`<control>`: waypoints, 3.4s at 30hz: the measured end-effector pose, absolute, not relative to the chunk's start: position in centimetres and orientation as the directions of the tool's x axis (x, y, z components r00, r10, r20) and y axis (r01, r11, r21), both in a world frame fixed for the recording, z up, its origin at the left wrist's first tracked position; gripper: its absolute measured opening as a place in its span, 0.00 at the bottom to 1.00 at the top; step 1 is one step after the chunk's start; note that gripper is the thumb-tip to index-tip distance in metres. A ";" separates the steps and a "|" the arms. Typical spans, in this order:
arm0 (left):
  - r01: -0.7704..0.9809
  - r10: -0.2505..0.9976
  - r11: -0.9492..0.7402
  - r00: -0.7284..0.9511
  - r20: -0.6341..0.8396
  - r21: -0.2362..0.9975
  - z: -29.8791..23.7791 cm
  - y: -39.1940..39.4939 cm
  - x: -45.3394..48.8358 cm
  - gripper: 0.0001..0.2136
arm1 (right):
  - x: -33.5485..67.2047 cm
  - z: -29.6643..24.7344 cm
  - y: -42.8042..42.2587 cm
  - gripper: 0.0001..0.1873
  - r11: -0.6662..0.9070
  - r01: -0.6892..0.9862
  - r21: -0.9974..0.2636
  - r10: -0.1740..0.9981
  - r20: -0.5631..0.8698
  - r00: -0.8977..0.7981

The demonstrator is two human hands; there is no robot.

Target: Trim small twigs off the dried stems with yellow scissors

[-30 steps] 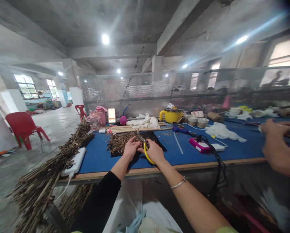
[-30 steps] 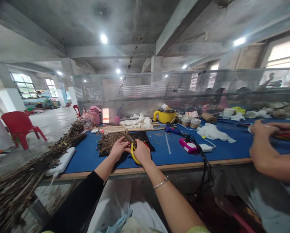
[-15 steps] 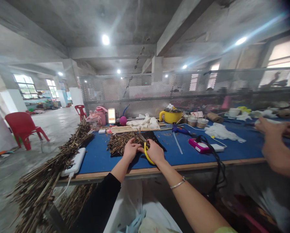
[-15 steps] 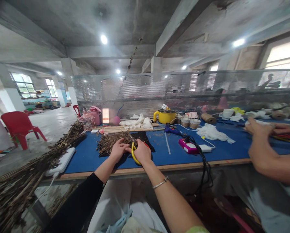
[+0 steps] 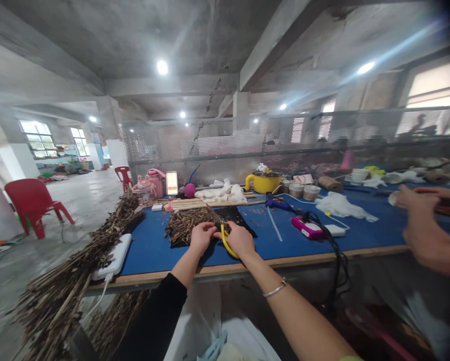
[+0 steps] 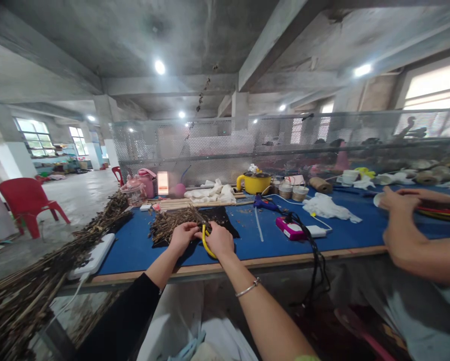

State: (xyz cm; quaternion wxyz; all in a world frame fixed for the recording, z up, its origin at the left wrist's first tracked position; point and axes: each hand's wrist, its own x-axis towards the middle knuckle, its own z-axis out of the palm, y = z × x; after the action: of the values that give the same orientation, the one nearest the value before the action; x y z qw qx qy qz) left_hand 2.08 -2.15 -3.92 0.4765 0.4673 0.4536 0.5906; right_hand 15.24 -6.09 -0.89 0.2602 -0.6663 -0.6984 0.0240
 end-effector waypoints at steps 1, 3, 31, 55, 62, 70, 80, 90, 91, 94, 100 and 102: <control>-0.139 0.986 -0.136 -0.114 0.120 0.981 -3.8 -2.2 2.1 0.08 | 15.2 -0.9 -6.1 0.27 0.116 0.919 -0.378 0.942 0.334 0.018; -0.132 0.983 -0.147 -0.127 0.130 0.980 -3.7 -2.4 2.1 0.07 | 15.3 -1.0 -6.0 0.27 0.123 0.921 -0.371 0.939 0.344 0.013; 0.533 0.839 -0.323 -0.222 0.497 0.783 -2.8 -3.6 1.7 0.07 | 16.0 -0.4 -5.5 0.30 0.054 0.922 -0.382 0.962 0.267 0.054; -0.065 0.949 -0.290 -0.145 0.279 0.955 -4.3 -1.8 2.0 0.13 | 14.6 -0.8 -6.4 0.30 0.184 0.893 -0.411 0.917 0.398 -0.006; 0.025 0.959 -0.230 -0.167 0.231 0.973 -4.3 -1.9 1.9 0.11 | 14.8 -0.2 -6.7 0.30 0.144 0.918 -0.370 0.945 0.326 -0.017; 0.038 0.970 -0.184 -0.154 0.187 0.982 -3.7 -2.4 2.2 0.10 | 15.0 -0.5 -6.3 0.30 0.133 0.911 -0.390 0.954 0.299 -0.011; -0.051 0.956 -0.223 -0.204 0.209 0.973 -3.7 -2.2 1.8 0.07 | 14.8 -0.7 -6.9 0.33 0.140 0.912 -0.385 0.944 0.330 -0.006; -0.039 0.948 -0.307 -0.106 0.301 0.951 -2.9 -3.1 1.9 0.07 | 14.6 -0.7 -7.2 0.26 0.189 0.899 -0.394 0.937 0.345 -0.046; -0.082 0.955 -0.291 -0.074 0.286 0.953 -2.9 -3.2 1.9 0.08 | 14.6 -0.7 -7.2 0.26 0.185 0.899 -0.398 0.938 0.346 -0.040; -0.168 0.968 -0.249 -0.007 0.252 0.954 -2.9 -3.3 2.1 0.10 | 14.8 -0.8 -7.1 0.25 0.189 0.895 -0.404 0.934 0.354 -0.037; -0.167 0.979 -0.203 -0.021 0.203 0.965 -3.2 -2.9 2.1 0.10 | 14.7 -1.2 -6.8 0.30 0.183 0.909 -0.374 0.916 0.400 -0.020; -0.172 0.979 -0.204 -0.024 0.203 0.964 -3.2 -2.8 2.1 0.10 | 14.7 -1.3 -6.7 0.32 0.187 0.915 -0.357 0.913 0.408 -0.027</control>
State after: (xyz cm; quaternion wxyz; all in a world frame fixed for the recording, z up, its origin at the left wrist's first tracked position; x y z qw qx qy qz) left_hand 2.12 -2.82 -3.25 0.4859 0.5017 0.4022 0.5920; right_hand 14.70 -6.66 -1.26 0.2824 -0.6377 -0.7167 -0.0023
